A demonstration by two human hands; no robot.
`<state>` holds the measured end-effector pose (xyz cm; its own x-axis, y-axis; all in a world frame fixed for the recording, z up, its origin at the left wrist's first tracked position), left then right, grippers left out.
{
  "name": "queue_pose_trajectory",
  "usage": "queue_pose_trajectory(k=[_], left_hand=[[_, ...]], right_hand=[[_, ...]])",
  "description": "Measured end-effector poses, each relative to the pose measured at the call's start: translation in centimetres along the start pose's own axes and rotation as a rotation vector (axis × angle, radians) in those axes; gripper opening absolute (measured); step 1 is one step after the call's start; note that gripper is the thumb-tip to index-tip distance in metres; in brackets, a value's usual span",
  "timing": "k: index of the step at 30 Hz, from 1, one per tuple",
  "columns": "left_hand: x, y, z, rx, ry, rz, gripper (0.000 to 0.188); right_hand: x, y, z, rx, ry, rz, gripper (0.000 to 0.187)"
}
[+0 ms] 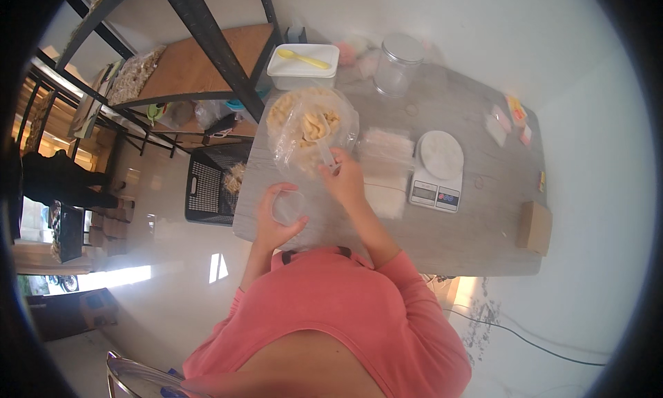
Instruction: The person scoops cashew nuts from a large bag into small clear plastic bags using a plastic scoop, then places each filled bag on a digital scale to check weight. After weighing, the person seals the bag and sets it aside. This cycle repeats throughout the clip.
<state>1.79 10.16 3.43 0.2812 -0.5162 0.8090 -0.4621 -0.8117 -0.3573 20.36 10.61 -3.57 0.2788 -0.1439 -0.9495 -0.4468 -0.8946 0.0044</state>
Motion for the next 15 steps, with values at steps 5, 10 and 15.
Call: queue_pose_trajectory(k=[5, 10, 15], left_hand=[[-0.2, -0.2, 0.5, -0.005, 0.023, 0.009, 0.057], [0.1, -0.2, 0.9, -0.031, 0.022, 0.02, 0.06], [0.0, -0.3, 1.5, -0.088, 0.034, -0.015, 0.067]], right_hand=[[3.7, -0.9, 1.0, 0.014, -0.697, 0.233, 0.032], [3.0, 0.2, -0.9, 0.069, -0.75, 0.158, 0.032], [2.1, 2.6, -5.5, 0.131, -0.657, 0.055, 0.028]])
Point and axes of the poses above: each hand's wrist, its own y-axis away from the middle knuckle, its own z-axis out of the palm, x = y × z, the point moved 9 cm from there along -y, towards the middle knuckle, and after that the axes turned 9 degrees about -y, right-handed, at the moved point
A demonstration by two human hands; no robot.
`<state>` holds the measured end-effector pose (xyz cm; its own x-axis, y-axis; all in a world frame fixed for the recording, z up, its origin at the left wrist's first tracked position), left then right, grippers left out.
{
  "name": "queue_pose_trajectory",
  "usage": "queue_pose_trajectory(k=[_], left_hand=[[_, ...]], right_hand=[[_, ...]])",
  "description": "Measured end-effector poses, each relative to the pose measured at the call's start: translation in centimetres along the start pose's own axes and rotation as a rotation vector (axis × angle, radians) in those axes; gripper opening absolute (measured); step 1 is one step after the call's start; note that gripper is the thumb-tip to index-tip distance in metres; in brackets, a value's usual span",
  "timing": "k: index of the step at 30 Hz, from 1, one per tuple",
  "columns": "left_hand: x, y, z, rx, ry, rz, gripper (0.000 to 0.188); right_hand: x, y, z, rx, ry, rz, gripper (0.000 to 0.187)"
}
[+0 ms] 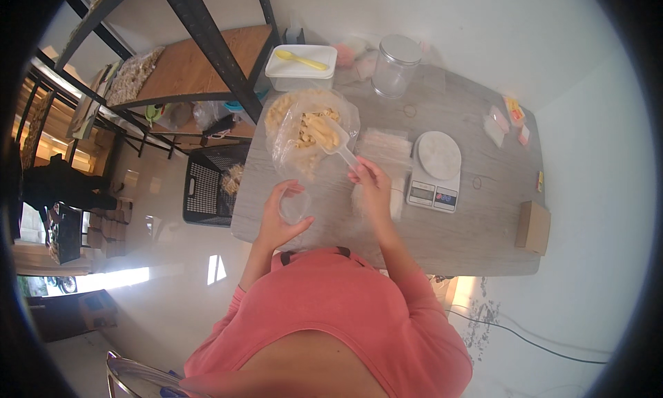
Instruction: The person scoops cashew nuts from a large bag into small clear plastic bags using a plastic scoop, then places each filled bag on a digital scale to check weight. After weighing, the person seals the bag and sets it aside. This cycle repeats throughout the clip.
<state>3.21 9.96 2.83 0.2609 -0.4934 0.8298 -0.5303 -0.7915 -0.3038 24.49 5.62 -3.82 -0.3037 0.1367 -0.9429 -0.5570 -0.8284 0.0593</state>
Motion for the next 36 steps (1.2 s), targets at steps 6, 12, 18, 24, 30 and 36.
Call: queue_pose_trajectory(k=[6, 12, 18, 24, 30, 36], left_hand=[[-0.4, -0.2, 1.2, -0.047, -0.074, -0.03, 0.07], [0.5, -0.8, 1.8, -0.083, -0.108, -0.003, 0.072], [3.0, -1.3, 2.2, -0.111, -0.172, 0.083, 0.068], [3.6, -1.1, 2.3, -0.085, -0.133, 0.114, 0.067], [0.1, 1.0, 0.9, -0.006, 0.099, 0.01, 0.062], [-7.2, 2.5, -1.5, 0.139, 0.351, -0.175, 0.048]], right_hand=[[-5.0, 1.9, -4.3, -0.002, 0.064, -0.035, 0.023], [-8.5, 3.1, -3.2, -0.169, 0.16, 0.007, 0.02], [-14.1, 4.7, 2.0, -0.241, 0.425, -0.234, 0.014], [-19.1, 8.7, 8.6, -0.402, 0.786, -0.695, 0.014], [-18.2, 5.2, 3.2, -0.057, 0.436, -0.534, 0.015], [-10.8, 1.4, 3.3, 0.006, 0.49, -0.577, 0.012]])
Point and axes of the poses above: each hand's wrist, its own y-axis away from the middle knuckle, its own z-axis out of the palm, x = y × z, the point moved 9 cm from there along -y, towards the middle knuckle, and after that the axes turned 9 degrees about -y, right-handed, at the moved point
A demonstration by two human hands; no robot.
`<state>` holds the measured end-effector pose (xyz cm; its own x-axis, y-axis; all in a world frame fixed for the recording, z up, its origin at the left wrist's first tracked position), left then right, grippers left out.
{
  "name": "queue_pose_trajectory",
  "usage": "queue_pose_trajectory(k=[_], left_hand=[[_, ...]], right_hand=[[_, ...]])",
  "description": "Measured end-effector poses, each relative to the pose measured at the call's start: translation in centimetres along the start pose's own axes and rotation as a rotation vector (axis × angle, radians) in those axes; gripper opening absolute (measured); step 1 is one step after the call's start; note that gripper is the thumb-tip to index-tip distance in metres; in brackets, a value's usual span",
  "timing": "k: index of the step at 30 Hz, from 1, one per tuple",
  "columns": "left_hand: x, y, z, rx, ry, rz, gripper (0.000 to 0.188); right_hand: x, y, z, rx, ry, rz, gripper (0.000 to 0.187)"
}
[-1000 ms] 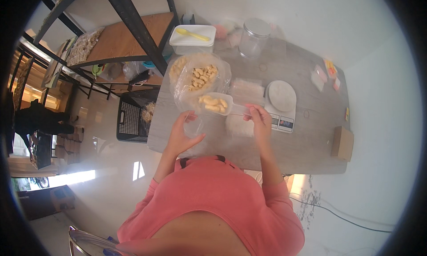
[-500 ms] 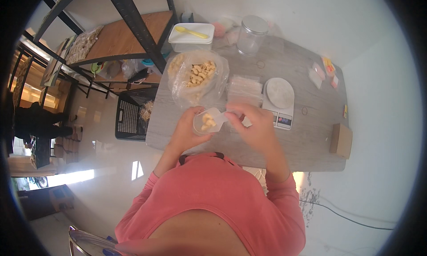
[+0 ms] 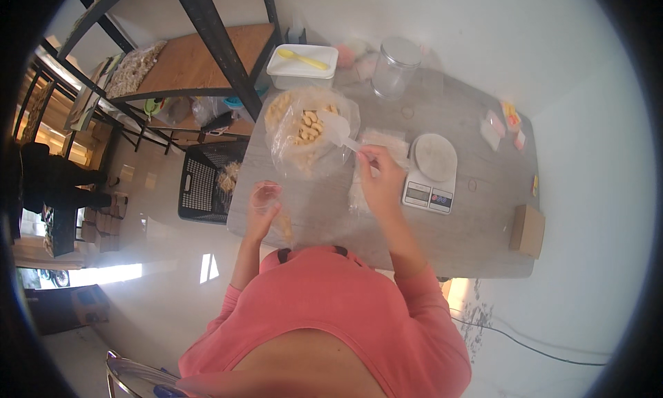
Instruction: The person scoops cashew nuts from a large bag into small clear plastic bags using a plastic scoop, then places each filled bag on a digital scale to check weight. After weighing, the person seals the bag and sets it aside. This cycle repeats throughout the clip.
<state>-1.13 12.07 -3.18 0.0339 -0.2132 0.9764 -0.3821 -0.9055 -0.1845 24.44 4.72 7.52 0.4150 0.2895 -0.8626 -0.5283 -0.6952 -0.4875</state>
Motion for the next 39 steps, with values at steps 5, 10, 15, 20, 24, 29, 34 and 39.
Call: queue_pose_trajectory(k=[5, 10, 15, 20, 24, 29, 34, 39], left_hand=[[-2.6, -2.0, -1.4, 0.024, -0.079, -0.052, 0.041], [-5.0, -4.7, -0.4, 0.001, 0.029, -0.102, 0.044], [-7.1, -6.7, 0.9, -0.058, 0.15, -0.228, 0.044], [-8.0, -7.5, 1.4, -0.117, 0.144, -0.265, 0.043], [-8.7, -7.8, 1.6, -0.153, 0.205, -0.29, 0.043], [-8.1, -8.0, 1.5, -0.189, 0.163, -0.296, 0.045], [-7.1, -7.8, 1.5, -0.142, 0.119, -0.287, 0.046], [-5.6, -7.9, 2.1, -0.133, 0.214, -0.132, 0.054]], right_hand=[[2.4, -0.8, 3.6, -0.078, 0.333, -0.204, 0.011], [5.8, -1.8, 6.0, -0.166, 0.422, -0.121, 0.014], [6.6, -0.8, 6.3, -0.245, 0.378, -0.069, 0.016], [6.5, 1.1, 6.3, -0.223, 0.242, -0.03, 0.017], [8.0, 1.5, 6.5, -0.152, 0.137, 0.113, 0.015], [7.0, 2.3, 7.9, -0.169, 0.091, 0.036, 0.016], [9.1, 2.6, 8.7, -0.133, -0.021, 0.245, 0.017], [12.1, 3.8, 8.9, -0.029, -0.395, 0.567, 0.02]])
Point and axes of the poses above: each hand's wrist, its own y-axis away from the middle knuckle, its own z-axis out of the palm, x = y × z, the point moved 9 cm from there along -y, towards the middle knuckle, and after that the axes turned 9 degrees about -y, right-handed, at the moved point
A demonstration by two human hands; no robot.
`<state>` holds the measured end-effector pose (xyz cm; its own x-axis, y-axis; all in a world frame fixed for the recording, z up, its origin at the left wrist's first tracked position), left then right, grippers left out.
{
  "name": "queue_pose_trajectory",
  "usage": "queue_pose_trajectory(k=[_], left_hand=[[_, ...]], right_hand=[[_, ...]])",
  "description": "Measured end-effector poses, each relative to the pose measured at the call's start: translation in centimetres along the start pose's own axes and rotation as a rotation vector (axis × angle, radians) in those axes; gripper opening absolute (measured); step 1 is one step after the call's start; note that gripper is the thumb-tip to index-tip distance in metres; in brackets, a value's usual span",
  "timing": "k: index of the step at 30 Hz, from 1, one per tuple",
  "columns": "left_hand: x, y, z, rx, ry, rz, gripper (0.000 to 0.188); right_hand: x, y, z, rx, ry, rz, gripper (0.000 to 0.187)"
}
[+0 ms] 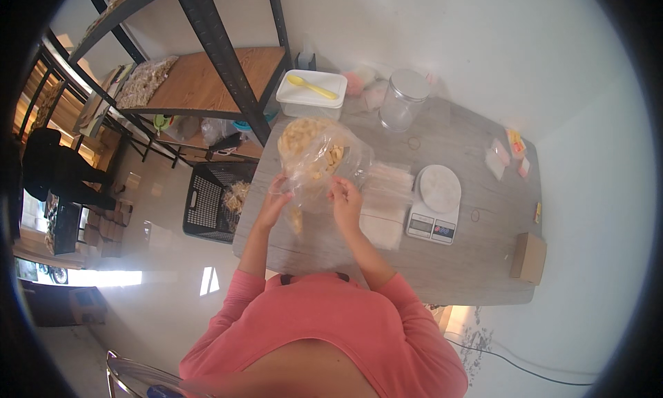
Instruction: The person scoops cashew nuts from a large bag into small clear plastic bags using a plastic scoop, then places each filled bag on a digital scale to check weight. After weighing, the person seals the bag and sets it aside. This cycle repeats throughout the clip.
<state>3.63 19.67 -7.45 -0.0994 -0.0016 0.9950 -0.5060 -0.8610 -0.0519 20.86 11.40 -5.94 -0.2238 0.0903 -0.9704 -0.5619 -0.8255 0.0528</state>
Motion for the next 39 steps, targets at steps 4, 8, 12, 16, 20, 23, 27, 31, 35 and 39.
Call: queue_pose_trajectory(k=[4, 8, 12, 16, 20, 23, 27, 31, 35, 39], left_hand=[[1.2, 0.3, 0.5, 0.11, -0.025, 0.149, 0.063], [2.4, 0.5, 1.5, 0.045, -0.372, 0.203, 0.07], [3.8, 0.7, 1.8, 0.025, -0.595, 0.237, 0.07], [3.7, 0.3, 1.8, 0.006, -0.326, 0.153, 0.065], [3.5, 0.1, 1.7, -0.015, -0.159, 0.157, 0.063], [3.5, 0.5, 1.7, -0.049, -0.248, 0.183, 0.063], [3.8, 0.9, 2.1, -0.079, -0.319, 0.197, 0.064], [4.2, 0.6, 2.2, -0.069, -0.332, 0.217, 0.062], [4.7, 1.1, 1.7, -0.031, -0.376, 0.228, 0.061], [8.2, 3.6, 1.1, 0.034, -0.586, 0.349, 0.058]], right_hand=[[0.8, -0.4, -0.3, 0.043, -0.174, 0.076, 0.023], [1.3, -0.3, -0.2, 0.063, -0.189, 0.121, 0.024], [0.2, -0.2, 0.1, 0.024, -0.016, 0.051, 0.024], [-1.9, -0.1, 1.2, -0.063, 0.352, -0.155, 0.022], [0.1, -0.6, 0.3, -0.026, 0.054, 0.078, 0.025], [1.5, -0.6, -0.7, 0.095, -0.279, 0.176, 0.024], [1.3, -0.4, 0.2, -0.01, -0.06, 0.111, 0.026], [1.6, -0.3, 0.2, 0.005, -0.144, 0.138, 0.029], [2.7, 0.2, -0.7, 0.105, -0.38, 0.224, 0.029], [2.6, 0.6, -1.0, 0.118, -0.449, 0.166, 0.029]])
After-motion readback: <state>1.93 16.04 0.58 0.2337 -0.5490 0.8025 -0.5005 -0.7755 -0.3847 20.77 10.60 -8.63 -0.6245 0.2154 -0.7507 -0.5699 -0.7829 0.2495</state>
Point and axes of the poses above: each hand's wrist, its own y-axis away from the middle knuckle, its own z-axis out of the palm, x = y × z, the point moved 9 cm from there along -y, towards the middle knuckle, and after that the axes turned 9 degrees about -y, right-handed, at the moved point
